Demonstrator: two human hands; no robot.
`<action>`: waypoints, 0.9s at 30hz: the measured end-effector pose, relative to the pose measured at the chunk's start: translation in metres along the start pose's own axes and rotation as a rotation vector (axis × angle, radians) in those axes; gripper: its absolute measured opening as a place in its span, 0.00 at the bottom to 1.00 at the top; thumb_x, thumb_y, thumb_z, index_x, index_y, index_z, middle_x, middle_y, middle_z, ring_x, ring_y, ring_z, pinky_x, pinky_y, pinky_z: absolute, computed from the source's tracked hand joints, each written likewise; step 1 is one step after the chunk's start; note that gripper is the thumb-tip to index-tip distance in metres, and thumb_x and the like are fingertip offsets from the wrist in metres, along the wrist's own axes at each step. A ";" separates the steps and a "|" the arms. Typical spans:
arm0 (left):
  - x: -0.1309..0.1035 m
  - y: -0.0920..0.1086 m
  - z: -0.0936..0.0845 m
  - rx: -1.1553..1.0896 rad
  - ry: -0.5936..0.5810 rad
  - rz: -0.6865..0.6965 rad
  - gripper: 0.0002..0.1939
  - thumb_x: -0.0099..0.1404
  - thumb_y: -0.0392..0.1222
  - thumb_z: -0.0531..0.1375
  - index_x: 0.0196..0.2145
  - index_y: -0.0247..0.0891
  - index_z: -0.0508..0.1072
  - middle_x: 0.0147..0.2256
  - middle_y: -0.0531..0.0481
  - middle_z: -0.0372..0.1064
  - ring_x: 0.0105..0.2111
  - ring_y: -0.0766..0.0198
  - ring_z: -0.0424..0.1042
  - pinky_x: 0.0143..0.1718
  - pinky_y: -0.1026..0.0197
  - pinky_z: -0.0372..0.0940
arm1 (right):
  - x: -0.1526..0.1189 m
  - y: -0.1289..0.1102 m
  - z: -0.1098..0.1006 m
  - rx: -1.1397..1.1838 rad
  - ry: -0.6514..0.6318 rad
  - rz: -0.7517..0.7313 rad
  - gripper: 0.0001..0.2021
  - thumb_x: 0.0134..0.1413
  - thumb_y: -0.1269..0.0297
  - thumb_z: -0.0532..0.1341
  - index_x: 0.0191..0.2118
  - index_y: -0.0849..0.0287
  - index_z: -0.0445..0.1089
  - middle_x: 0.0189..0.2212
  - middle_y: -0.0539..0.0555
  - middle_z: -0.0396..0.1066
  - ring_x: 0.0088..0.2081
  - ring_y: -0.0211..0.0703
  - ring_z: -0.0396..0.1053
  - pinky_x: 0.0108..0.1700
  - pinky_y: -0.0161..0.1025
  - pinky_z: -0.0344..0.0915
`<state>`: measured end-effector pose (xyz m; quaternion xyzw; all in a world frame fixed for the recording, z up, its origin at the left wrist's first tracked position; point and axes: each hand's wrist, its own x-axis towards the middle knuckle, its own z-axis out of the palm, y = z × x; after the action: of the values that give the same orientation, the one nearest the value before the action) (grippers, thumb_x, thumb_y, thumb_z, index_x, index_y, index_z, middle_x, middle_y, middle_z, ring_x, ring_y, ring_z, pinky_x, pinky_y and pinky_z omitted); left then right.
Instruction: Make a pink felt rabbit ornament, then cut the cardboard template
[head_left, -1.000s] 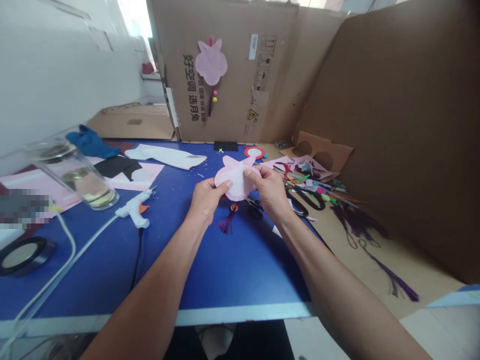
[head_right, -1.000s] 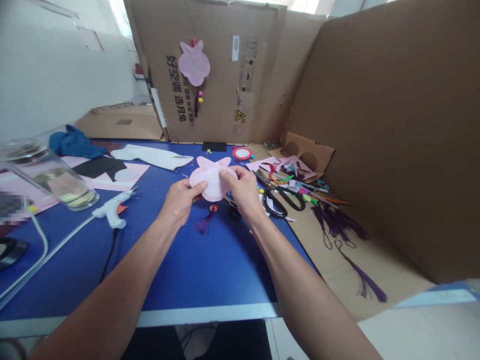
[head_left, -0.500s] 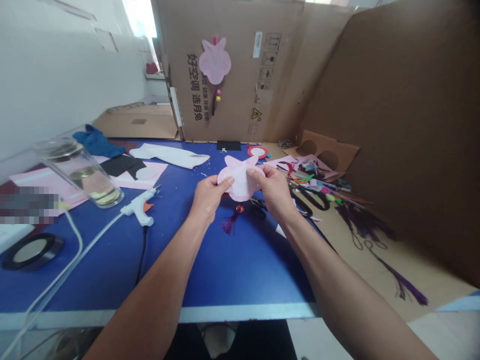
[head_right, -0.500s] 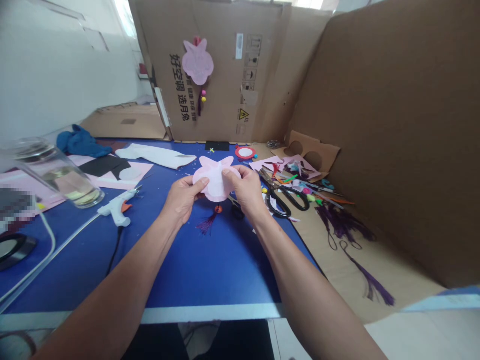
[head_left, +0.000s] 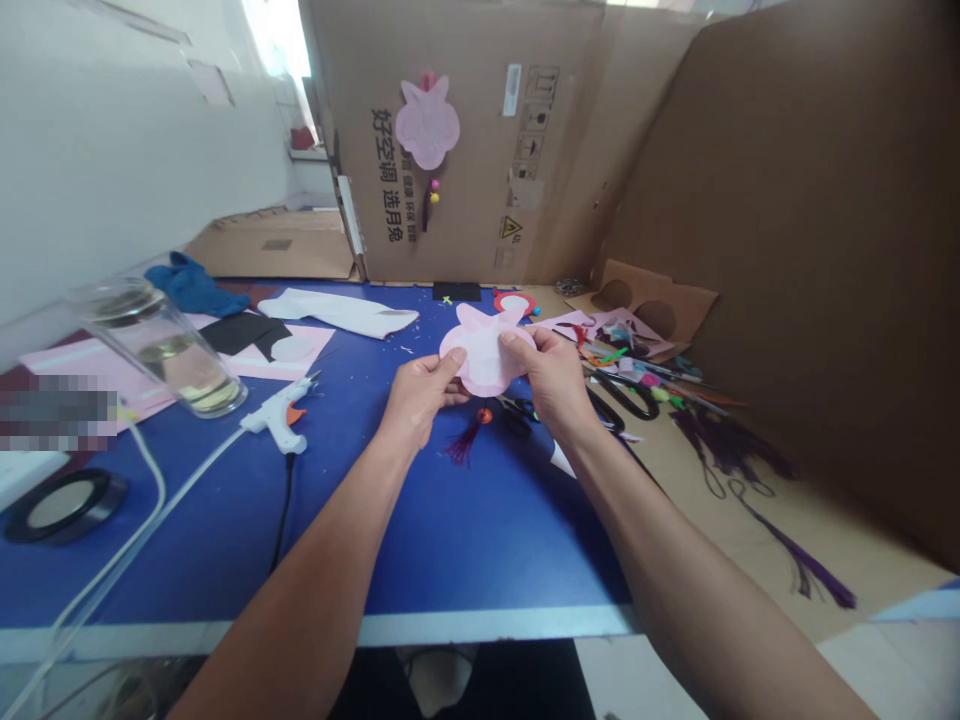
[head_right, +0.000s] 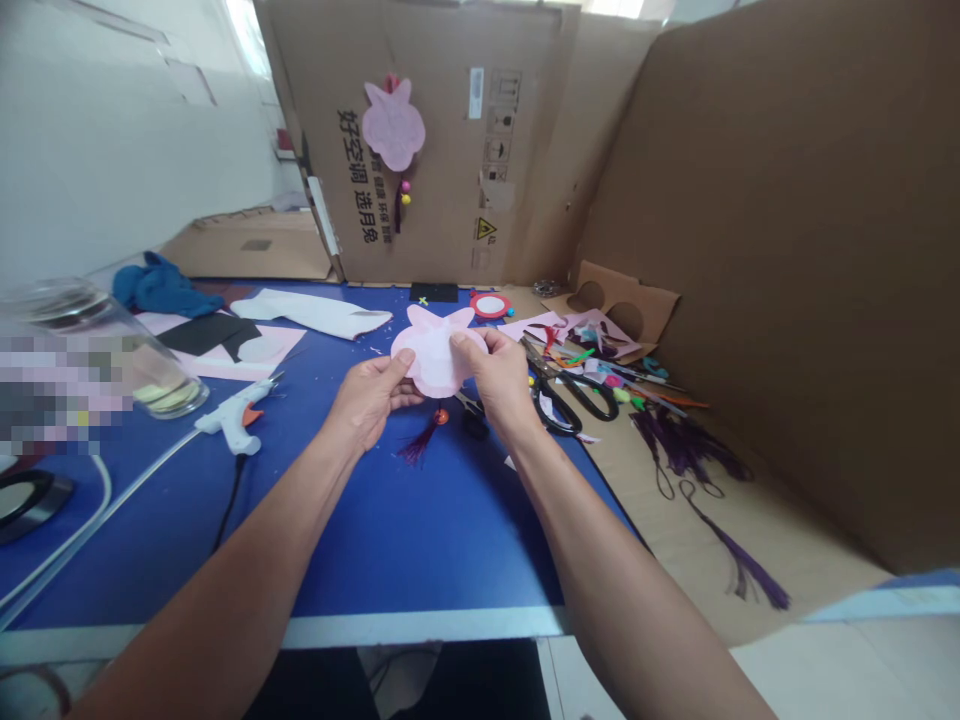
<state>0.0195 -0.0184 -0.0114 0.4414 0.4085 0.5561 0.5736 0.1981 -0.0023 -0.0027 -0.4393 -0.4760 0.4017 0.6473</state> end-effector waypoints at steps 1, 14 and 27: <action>-0.001 0.000 0.001 0.004 -0.020 -0.021 0.25 0.55 0.61 0.79 0.29 0.36 0.81 0.28 0.43 0.80 0.27 0.62 0.77 0.33 0.60 0.74 | 0.000 0.000 -0.001 0.003 -0.002 0.001 0.17 0.48 0.49 0.75 0.34 0.56 0.78 0.31 0.51 0.76 0.31 0.41 0.68 0.36 0.39 0.65; -0.003 0.000 0.005 0.030 -0.074 -0.126 0.16 0.60 0.48 0.79 0.32 0.33 0.83 0.31 0.39 0.83 0.29 0.61 0.82 0.33 0.62 0.75 | 0.001 -0.001 -0.003 0.032 0.034 0.005 0.16 0.46 0.51 0.76 0.32 0.56 0.76 0.29 0.50 0.76 0.30 0.40 0.67 0.35 0.39 0.66; -0.001 0.002 0.003 -0.120 0.043 -0.066 0.20 0.52 0.51 0.82 0.32 0.35 0.83 0.34 0.41 0.84 0.32 0.60 0.81 0.37 0.59 0.74 | -0.007 -0.003 0.005 0.101 -0.192 0.116 0.22 0.46 0.45 0.79 0.40 0.54 0.82 0.37 0.52 0.81 0.32 0.39 0.70 0.33 0.37 0.67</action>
<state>0.0220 -0.0191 -0.0087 0.3803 0.4009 0.5700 0.6080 0.1922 -0.0093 -0.0014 -0.3923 -0.4889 0.5022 0.5957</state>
